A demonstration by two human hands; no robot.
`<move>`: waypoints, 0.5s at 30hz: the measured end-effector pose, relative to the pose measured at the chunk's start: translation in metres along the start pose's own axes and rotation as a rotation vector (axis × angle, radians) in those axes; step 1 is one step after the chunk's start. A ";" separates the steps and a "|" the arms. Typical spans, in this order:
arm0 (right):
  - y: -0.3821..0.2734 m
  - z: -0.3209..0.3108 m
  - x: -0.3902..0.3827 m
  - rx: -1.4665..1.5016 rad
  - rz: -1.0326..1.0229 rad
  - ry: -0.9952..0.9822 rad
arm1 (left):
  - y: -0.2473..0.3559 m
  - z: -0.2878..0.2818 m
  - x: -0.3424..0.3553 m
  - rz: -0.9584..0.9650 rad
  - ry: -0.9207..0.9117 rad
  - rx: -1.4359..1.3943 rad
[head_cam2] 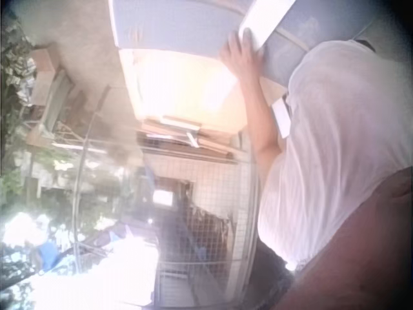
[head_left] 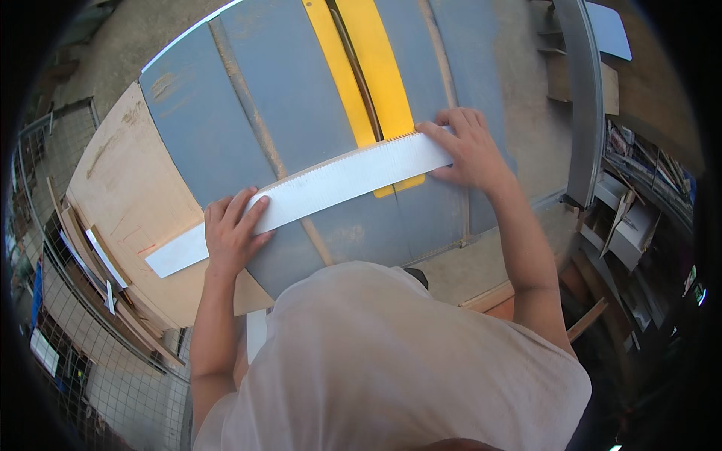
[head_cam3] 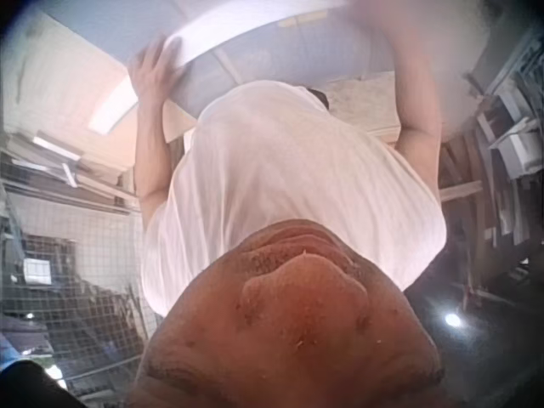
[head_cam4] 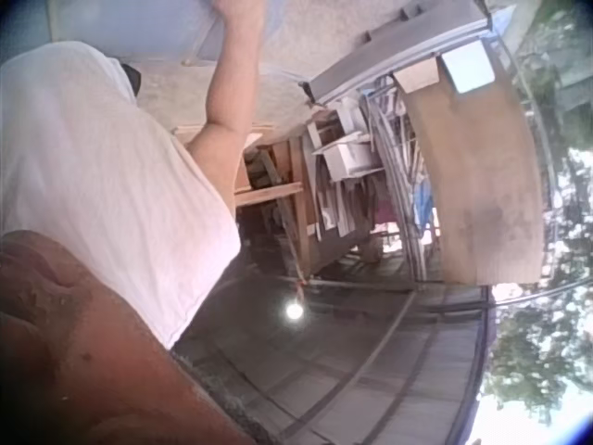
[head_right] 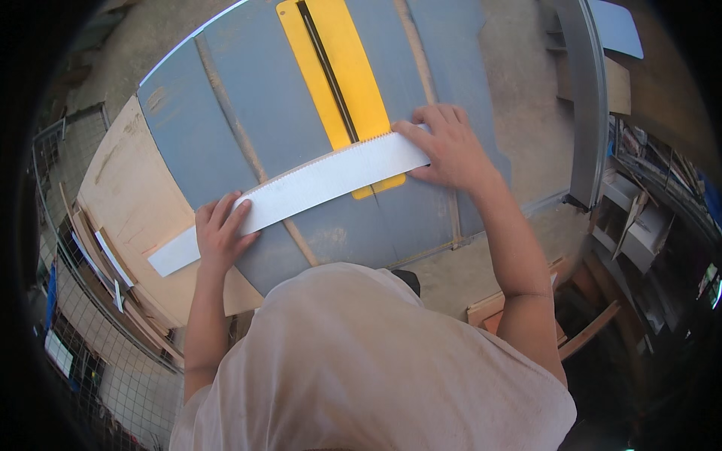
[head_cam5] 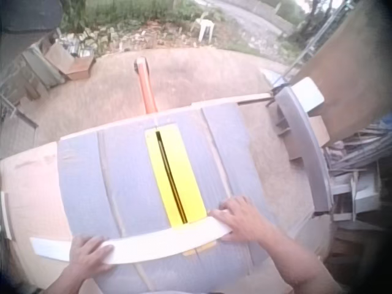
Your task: The person repeatedly feeds a long white plank through a table saw, guiding it with both hands to trim its edge. The plank is flipped and repositioned multiple times to continue the cut along its length.
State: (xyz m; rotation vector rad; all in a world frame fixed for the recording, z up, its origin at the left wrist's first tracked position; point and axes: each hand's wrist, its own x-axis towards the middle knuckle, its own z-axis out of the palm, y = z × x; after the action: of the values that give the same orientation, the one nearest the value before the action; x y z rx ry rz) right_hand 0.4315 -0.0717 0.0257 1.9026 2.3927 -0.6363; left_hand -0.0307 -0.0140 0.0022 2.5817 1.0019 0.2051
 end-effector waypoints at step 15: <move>-0.002 0.000 0.003 0.032 -0.013 0.033 | -0.002 -0.006 0.004 -0.007 0.002 -0.043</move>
State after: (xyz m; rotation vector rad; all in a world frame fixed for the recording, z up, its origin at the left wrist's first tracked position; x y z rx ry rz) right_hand 0.4291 -0.0695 0.0257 1.9265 2.4316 -0.6523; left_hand -0.0305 -0.0082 0.0073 2.5392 0.9963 0.2256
